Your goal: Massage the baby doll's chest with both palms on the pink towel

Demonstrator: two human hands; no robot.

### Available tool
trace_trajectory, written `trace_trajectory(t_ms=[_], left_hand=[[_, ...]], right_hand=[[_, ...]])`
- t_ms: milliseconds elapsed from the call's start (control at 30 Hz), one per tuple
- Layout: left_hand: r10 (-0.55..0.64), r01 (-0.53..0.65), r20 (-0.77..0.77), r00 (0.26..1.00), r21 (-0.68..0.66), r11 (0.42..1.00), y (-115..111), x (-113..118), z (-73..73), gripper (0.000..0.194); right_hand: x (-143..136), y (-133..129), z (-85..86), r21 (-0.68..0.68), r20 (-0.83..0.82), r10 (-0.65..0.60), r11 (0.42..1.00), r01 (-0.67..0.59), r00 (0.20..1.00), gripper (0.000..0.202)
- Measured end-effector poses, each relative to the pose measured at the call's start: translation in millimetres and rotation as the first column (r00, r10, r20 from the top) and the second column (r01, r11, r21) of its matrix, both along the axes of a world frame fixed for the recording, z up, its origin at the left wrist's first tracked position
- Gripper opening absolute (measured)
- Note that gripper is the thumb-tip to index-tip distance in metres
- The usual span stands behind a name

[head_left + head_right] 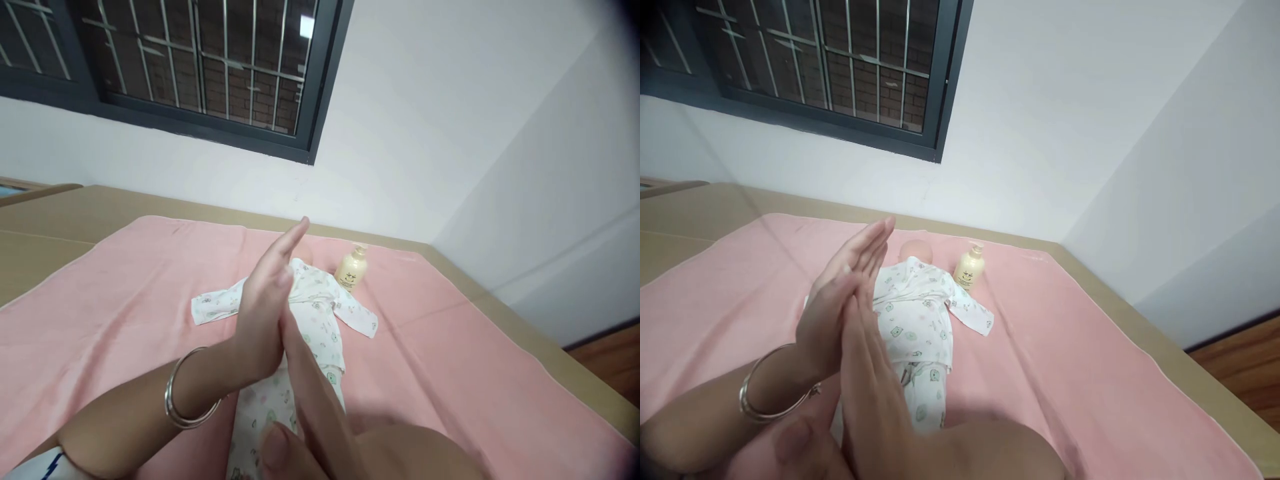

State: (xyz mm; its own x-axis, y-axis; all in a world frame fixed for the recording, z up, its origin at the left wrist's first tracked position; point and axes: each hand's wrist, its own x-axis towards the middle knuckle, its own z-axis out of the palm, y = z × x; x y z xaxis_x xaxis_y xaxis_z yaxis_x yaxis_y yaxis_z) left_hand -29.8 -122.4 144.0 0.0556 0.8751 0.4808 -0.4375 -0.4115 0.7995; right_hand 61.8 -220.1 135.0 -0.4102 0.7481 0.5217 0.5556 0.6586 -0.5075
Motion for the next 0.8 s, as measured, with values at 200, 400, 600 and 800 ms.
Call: trace_trajectory(t_ms=[200, 400, 600, 800], left_hand=[[0.068, -0.068, 0.048, 0.997, 0.003, 0.998, 41.7, 14.1, -28.3, 0.043], [0.241, -0.284, -0.395, 0.886, -0.054, 0.957, 85.5, 34.0, -98.7, 0.038], [0.333, -0.381, -0.351, 0.875, -0.073, 0.922, 98.6, 34.3, -128.2, 0.046], [0.344, -0.385, -0.375, 0.861, -0.038, 0.922, 95.5, 35.3, -132.0, 0.044]], right_hand=[[41.9, 42.0, 19.7, -0.2, -0.113, 0.096, 0.973, -0.117, 0.989, 0.057], [65.1, 106.5, 11.3, -0.218, 0.148, -0.323, 0.911, 0.349, 0.935, 0.046], [52.4, 161.2, -52.1, -0.141, 0.351, -0.332, 0.906, 0.4, 0.875, 0.039], [63.9, 186.8, -78.1, -0.098, 0.388, -0.354, 0.902, 0.42, 0.851, 0.051]])
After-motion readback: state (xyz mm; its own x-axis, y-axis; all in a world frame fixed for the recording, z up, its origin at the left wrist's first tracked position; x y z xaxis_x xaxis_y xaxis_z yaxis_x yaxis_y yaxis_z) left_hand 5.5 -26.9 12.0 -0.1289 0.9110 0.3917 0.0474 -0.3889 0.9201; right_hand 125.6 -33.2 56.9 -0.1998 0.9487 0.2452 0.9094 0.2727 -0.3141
